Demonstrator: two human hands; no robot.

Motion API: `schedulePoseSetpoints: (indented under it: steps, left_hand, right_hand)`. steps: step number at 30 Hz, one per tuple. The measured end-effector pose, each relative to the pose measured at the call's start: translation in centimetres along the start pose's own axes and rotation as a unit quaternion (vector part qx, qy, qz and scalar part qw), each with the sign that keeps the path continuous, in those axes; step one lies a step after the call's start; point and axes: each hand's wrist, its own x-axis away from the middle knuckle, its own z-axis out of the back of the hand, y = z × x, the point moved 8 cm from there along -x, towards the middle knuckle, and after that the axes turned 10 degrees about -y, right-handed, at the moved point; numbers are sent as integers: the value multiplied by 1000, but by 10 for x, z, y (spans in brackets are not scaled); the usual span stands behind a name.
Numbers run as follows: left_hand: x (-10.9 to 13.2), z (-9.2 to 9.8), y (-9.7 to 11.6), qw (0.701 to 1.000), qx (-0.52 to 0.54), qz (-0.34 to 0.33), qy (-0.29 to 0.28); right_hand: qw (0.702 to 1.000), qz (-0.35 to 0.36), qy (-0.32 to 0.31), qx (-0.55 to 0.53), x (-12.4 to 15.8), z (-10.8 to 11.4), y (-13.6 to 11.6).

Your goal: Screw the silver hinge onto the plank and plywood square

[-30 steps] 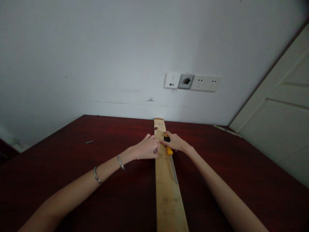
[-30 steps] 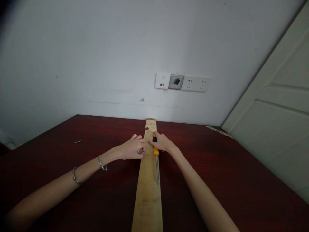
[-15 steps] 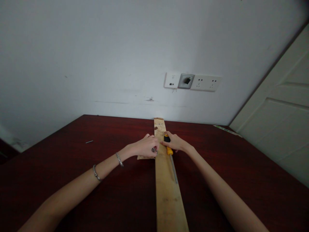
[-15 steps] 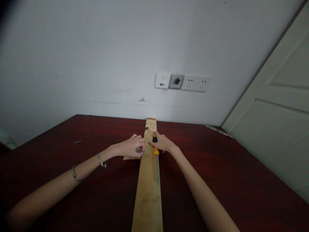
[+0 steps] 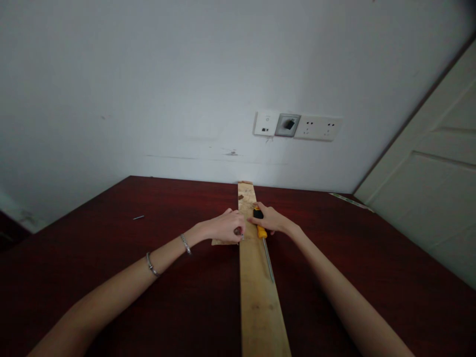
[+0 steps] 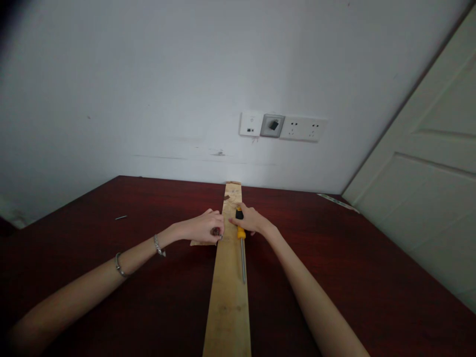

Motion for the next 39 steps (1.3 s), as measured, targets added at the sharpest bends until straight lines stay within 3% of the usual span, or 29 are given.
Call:
schedulePoseSetpoints:
  steps: [14,19,23,26,30,35,39]
  left_hand:
    - [3,13,-6,998,45,-32,40]
    - [16,39,-16,996,14,-21,81]
    - [39,68,-39,992,-11,12,127]
    - [66,80,-65,989,-20,51,138]
    - [118,79,-115,983,-75,135,103]
    - [211,65,-197,958,-91,269,46]
    - [278,42,-248,932,-22,363,9]
  right_hand:
    - [1000,-4,-8,-9,2,0,0]
    - [1000,-9,-10,-6,2,0,0]
    - [1000,0,-13,-14,0,-1,0]
    - [1000,3,-11,-9,-1,-1,1]
    - [1000,-3,-11,-4,-1,-3,1]
    - [1000,-8,-8,-4,1,-2,0]
    - [1000,-12,-13,0,-1,-3,1]
